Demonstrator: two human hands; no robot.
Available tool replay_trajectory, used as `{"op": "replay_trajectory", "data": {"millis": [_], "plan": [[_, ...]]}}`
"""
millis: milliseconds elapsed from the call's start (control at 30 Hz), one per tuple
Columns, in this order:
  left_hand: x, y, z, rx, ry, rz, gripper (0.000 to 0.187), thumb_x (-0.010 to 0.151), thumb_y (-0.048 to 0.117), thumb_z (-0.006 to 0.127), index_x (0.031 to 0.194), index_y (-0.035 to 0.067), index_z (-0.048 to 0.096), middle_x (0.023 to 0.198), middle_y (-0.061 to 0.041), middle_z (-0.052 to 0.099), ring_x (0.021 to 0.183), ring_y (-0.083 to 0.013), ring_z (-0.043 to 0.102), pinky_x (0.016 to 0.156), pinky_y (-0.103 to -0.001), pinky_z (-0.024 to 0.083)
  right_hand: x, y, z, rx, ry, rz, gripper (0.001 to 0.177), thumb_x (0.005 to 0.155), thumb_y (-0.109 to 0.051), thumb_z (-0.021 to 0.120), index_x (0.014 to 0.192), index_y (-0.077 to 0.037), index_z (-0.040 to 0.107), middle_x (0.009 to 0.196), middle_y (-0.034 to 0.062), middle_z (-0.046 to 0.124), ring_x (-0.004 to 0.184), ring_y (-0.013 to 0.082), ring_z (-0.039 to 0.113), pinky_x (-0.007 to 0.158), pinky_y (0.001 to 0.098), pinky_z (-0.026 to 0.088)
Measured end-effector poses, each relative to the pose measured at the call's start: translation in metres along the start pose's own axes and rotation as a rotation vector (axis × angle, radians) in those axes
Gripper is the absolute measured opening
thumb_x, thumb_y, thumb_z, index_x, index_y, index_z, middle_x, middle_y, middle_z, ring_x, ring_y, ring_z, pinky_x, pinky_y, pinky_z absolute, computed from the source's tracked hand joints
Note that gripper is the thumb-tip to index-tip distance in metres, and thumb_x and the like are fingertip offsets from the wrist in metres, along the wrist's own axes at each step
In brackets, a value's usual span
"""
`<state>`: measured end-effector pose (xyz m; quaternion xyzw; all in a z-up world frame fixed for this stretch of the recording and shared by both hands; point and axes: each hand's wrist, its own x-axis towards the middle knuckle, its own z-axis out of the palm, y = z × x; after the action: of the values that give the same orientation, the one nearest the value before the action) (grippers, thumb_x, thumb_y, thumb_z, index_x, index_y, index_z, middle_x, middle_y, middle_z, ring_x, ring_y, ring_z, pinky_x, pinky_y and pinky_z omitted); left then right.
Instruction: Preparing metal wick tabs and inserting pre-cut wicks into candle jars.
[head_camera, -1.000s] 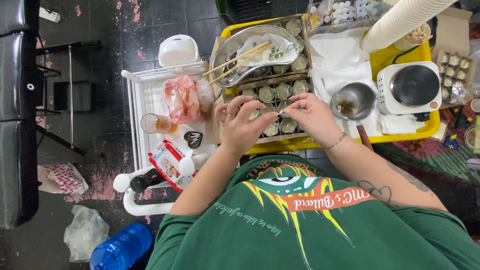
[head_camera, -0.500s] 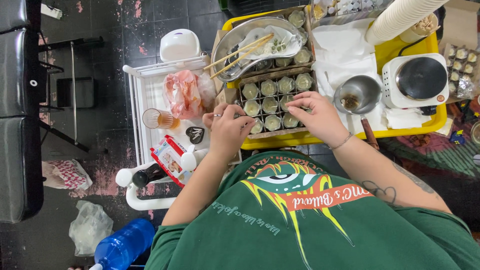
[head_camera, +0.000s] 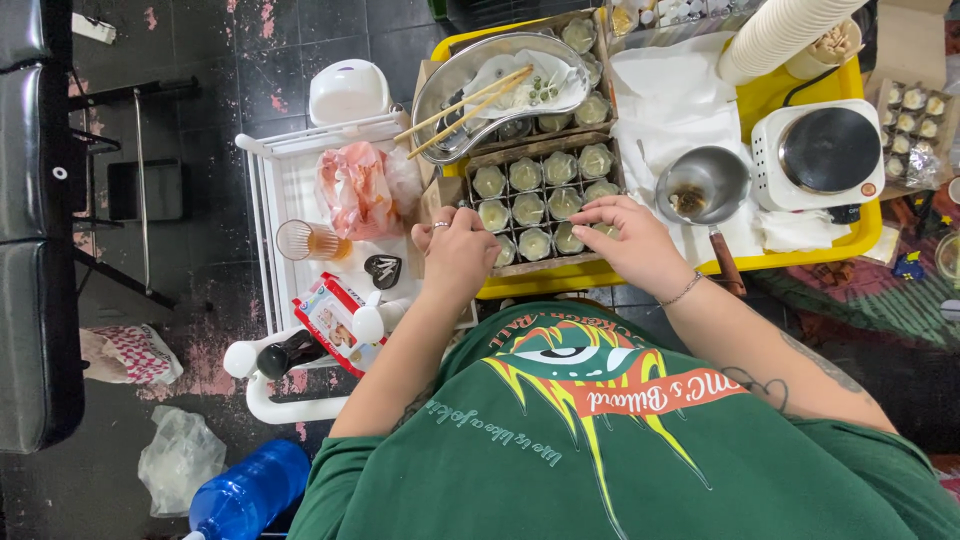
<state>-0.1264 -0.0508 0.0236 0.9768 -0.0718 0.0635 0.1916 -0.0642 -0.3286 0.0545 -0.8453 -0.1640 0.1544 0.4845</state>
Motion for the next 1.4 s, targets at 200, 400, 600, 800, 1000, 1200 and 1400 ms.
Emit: {"op": "replay_trajectory", "data": {"millis": [200, 400, 600, 800, 1000, 1200, 1400], "plan": [[0.003, 0.003, -0.007, 0.017, -0.084, -0.028, 0.002, 0.075, 0.02, 0.078, 0.074, 0.019, 0.077, 0.103, -0.004, 0.06, 0.105, -0.0301, 0.056, 0.087, -0.049, 0.037, -0.002, 0.01, -0.003, -0.012, 0.01, -0.037, 0.025, 0.093, -0.027, 0.072, 0.111, -0.011, 0.077, 0.12, 0.0079, 0.067, 0.115, 0.0222, 0.062, 0.099, 0.0339, 0.048], [0.006, -0.002, 0.006, 0.012, -0.097, -0.036, 0.002, 0.075, 0.02, 0.077, 0.074, 0.019, 0.076, 0.104, -0.005, 0.058, 0.106, -0.0309, 0.054, 0.088, -0.047, 0.035, -0.003, 0.006, -0.003, -0.007, -0.012, -0.017, 0.025, 0.092, -0.027, 0.072, 0.111, -0.012, 0.077, 0.12, 0.0071, 0.067, 0.114, 0.0219, 0.063, 0.097, 0.0342, 0.049], [0.011, 0.016, -0.012, 0.065, 0.045, -0.012, 0.004, 0.073, 0.02, 0.079, 0.074, 0.02, 0.075, 0.099, 0.0, 0.057, 0.11, -0.029, 0.051, 0.085, -0.053, 0.027, -0.006, 0.001, -0.006, -0.038, 0.019, -0.04, 0.024, 0.092, -0.028, 0.073, 0.111, -0.013, 0.077, 0.12, 0.0054, 0.067, 0.113, 0.0214, 0.062, 0.096, 0.0339, 0.049], [0.002, 0.008, -0.001, 0.212, 0.131, 0.082, 0.012, 0.081, 0.023, 0.075, 0.071, 0.02, 0.069, 0.101, 0.003, 0.055, 0.11, -0.0252, 0.05, 0.094, -0.053, 0.026, -0.008, -0.003, -0.007, -0.057, 0.003, 0.055, 0.024, 0.092, -0.03, 0.072, 0.112, -0.018, 0.077, 0.12, -0.0003, 0.067, 0.104, 0.016, 0.063, 0.078, 0.03, 0.051], [-0.001, 0.006, 0.012, 0.354, 0.187, 0.147, 0.019, 0.078, 0.027, 0.072, 0.062, 0.024, 0.062, 0.096, 0.003, 0.051, 0.113, -0.0221, 0.051, 0.095, -0.052, 0.024, -0.008, -0.017, -0.008, -0.084, 0.001, 0.103, 0.026, 0.089, -0.032, 0.072, 0.112, -0.02, 0.077, 0.122, -0.0005, 0.067, 0.105, 0.0174, 0.063, 0.079, 0.0324, 0.051], [0.003, 0.01, 0.006, 0.439, 0.171, 0.168, 0.011, 0.075, 0.021, 0.07, 0.066, 0.024, 0.063, 0.094, 0.004, 0.051, 0.112, -0.0206, 0.052, 0.095, -0.05, 0.023, -0.008, -0.008, -0.004, -0.079, 0.037, -0.018, 0.025, 0.09, -0.031, 0.074, 0.112, -0.018, 0.077, 0.119, 0.0024, 0.069, 0.111, 0.0195, 0.065, 0.094, 0.0324, 0.05], [0.001, 0.009, 0.002, 0.446, 0.225, 0.197, 0.007, 0.074, 0.02, 0.069, 0.069, 0.021, 0.065, 0.095, 0.003, 0.054, 0.113, -0.0199, 0.054, 0.096, -0.05, 0.026, -0.009, -0.018, -0.008, -0.079, 0.008, 0.091, 0.025, 0.09, -0.031, 0.072, 0.112, -0.019, 0.077, 0.121, 0.0004, 0.068, 0.109, 0.0183, 0.065, 0.081, 0.0327, 0.051]]}}
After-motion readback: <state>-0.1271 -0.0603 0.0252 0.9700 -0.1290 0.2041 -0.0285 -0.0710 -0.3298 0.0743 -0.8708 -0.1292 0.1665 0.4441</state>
